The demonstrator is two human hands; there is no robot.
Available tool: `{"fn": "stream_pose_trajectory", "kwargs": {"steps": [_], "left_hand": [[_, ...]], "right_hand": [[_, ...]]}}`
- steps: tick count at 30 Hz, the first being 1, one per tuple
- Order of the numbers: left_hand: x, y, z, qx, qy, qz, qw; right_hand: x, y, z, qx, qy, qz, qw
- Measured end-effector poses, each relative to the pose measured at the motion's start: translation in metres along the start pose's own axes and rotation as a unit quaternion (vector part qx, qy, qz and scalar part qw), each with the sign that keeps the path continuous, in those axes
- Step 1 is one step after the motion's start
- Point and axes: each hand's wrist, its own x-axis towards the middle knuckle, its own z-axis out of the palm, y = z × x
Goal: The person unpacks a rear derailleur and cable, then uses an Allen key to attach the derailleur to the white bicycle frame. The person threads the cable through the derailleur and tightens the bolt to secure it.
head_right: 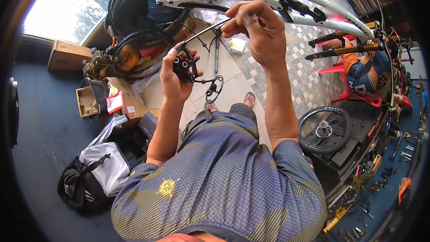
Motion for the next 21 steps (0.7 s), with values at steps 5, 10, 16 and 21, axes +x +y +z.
{"fn": "stream_pose_trajectory", "kwargs": {"steps": [5, 10, 16, 21], "left_hand": [[0.005, 0.002, 0.0, 0.009, 0.019, 0.006, 1.0], [0.004, 0.001, 0.0, 0.007, 0.002, -0.003, 1.0], [0.001, -0.004, -0.006, 0.014, 0.025, -0.015, 0.999], [0.001, -0.003, -0.01, 0.016, 0.042, -0.013, 0.999]], "right_hand": [[0.002, 0.013, 0.008, 0.025, -0.022, -0.068, 0.997], [0.006, 0.029, 0.006, 0.266, -0.029, -0.02, 0.963], [0.007, 0.027, 0.0, 0.42, -0.032, 0.141, 0.896], [0.007, 0.004, 0.011, 0.132, 0.076, 0.158, 0.976]]}}
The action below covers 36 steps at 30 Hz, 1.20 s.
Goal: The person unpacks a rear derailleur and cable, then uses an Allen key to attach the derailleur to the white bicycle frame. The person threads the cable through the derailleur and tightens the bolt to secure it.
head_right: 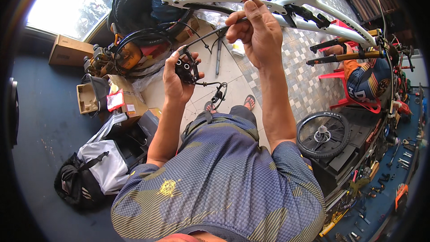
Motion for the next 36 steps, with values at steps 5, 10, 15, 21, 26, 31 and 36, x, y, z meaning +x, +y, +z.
{"fn": "stream_pose_trajectory", "kwargs": {"steps": [5, 10, 15, 21, 26, 31, 36], "left_hand": [[-0.001, 0.001, -0.003, -0.016, -0.01, 0.007, 1.0], [-0.002, 0.001, 0.001, -0.021, -0.01, 0.002, 1.0], [-0.001, 0.003, 0.003, -0.014, -0.019, 0.007, 1.0], [-0.005, 0.005, 0.005, -0.007, -0.017, 0.015, 1.0], [-0.003, 0.006, -0.005, -0.021, 0.004, 0.012, 1.0], [-0.001, 0.005, -0.004, -0.011, -0.005, 0.015, 1.0], [0.0, 0.002, -0.004, -0.016, -0.015, 0.019, 1.0]], "right_hand": [[-0.008, -0.018, 0.005, -0.205, -0.041, -0.059, 0.976], [-0.004, 0.003, 0.004, -0.184, -0.096, -0.213, 0.955], [0.004, 0.022, 0.004, -0.011, -0.091, -0.196, 0.976], [0.011, 0.029, -0.025, 0.332, -0.165, 0.036, 0.928], [0.002, 0.008, -0.008, 0.132, -0.013, 0.06, 0.989], [-0.008, -0.02, 0.001, -0.187, -0.027, -0.045, 0.981], [-0.004, -0.003, -0.003, -0.201, -0.056, -0.156, 0.966]]}}
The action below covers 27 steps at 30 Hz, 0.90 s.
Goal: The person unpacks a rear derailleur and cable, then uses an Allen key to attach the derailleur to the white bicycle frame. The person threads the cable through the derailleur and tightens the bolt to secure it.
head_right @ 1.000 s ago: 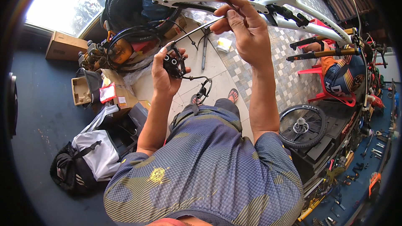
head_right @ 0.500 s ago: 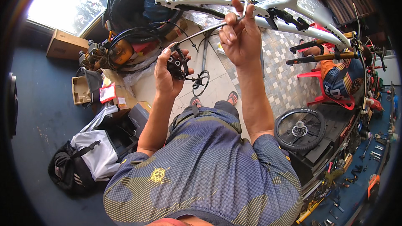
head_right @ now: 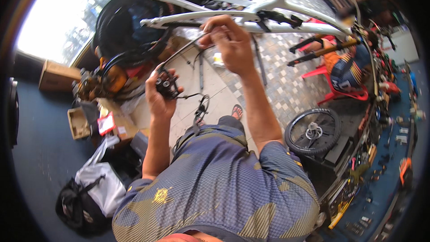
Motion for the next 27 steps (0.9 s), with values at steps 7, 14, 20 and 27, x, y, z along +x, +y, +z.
{"fn": "stream_pose_trajectory", "kwargs": {"steps": [7, 14, 20, 27], "left_hand": [[0.0, 0.007, 0.006, -0.044, 0.015, -0.032, 0.998], [-0.007, 0.001, 0.008, 0.02, 0.01, -0.023, 0.999], [-0.008, -0.004, 0.001, -0.021, 0.012, -0.073, 0.997], [-0.007, -0.009, -0.014, 0.007, 0.048, -0.083, 0.995]], "right_hand": [[-0.006, 0.019, 0.02, 0.103, 0.026, -0.025, 0.994], [-0.007, 0.024, 0.028, 0.156, 0.089, -0.02, 0.984], [-0.003, 0.033, 0.017, 0.525, 0.081, 0.169, 0.83], [-0.004, 0.024, 0.003, 0.303, 0.106, 0.242, 0.916]]}}
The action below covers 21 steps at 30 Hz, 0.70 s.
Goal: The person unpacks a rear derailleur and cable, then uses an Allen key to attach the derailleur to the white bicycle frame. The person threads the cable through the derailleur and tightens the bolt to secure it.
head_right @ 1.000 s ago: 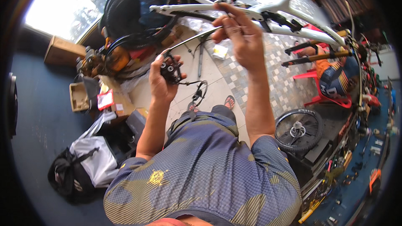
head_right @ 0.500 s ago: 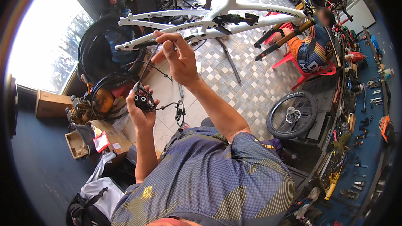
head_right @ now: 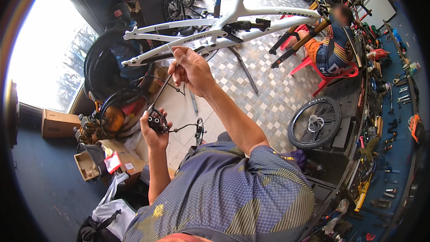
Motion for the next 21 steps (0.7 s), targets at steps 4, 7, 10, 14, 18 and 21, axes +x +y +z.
{"fn": "stream_pose_trajectory", "kwargs": {"steps": [4, 7, 10, 14, 18, 21], "left_hand": [[-0.003, -0.003, 0.001, 0.01, -0.007, -0.001, 1.0], [-0.002, -0.006, 0.0, -0.006, -0.011, -0.025, 1.0], [-0.003, -0.007, 0.005, -0.004, -0.001, -0.025, 1.0], [0.0, -0.003, 0.001, -0.018, 0.001, -0.016, 1.0], [-0.003, -0.003, 0.003, 0.0, 0.0, -0.004, 1.0], [-0.003, -0.008, -0.005, -0.008, -0.011, -0.006, 1.0]], "right_hand": [[-0.007, -0.011, 0.003, -0.175, -0.033, -0.036, 0.983], [-0.008, -0.011, 0.0, -0.232, -0.068, -0.076, 0.967], [-0.006, -0.002, -0.008, -0.265, -0.1, -0.158, 0.946], [-0.012, 0.019, -0.005, -0.21, -0.095, -0.22, 0.948], [-0.011, 0.031, -0.011, -0.087, -0.091, -0.198, 0.972], [-0.01, 0.029, -0.011, 0.087, -0.099, -0.116, 0.984]]}}
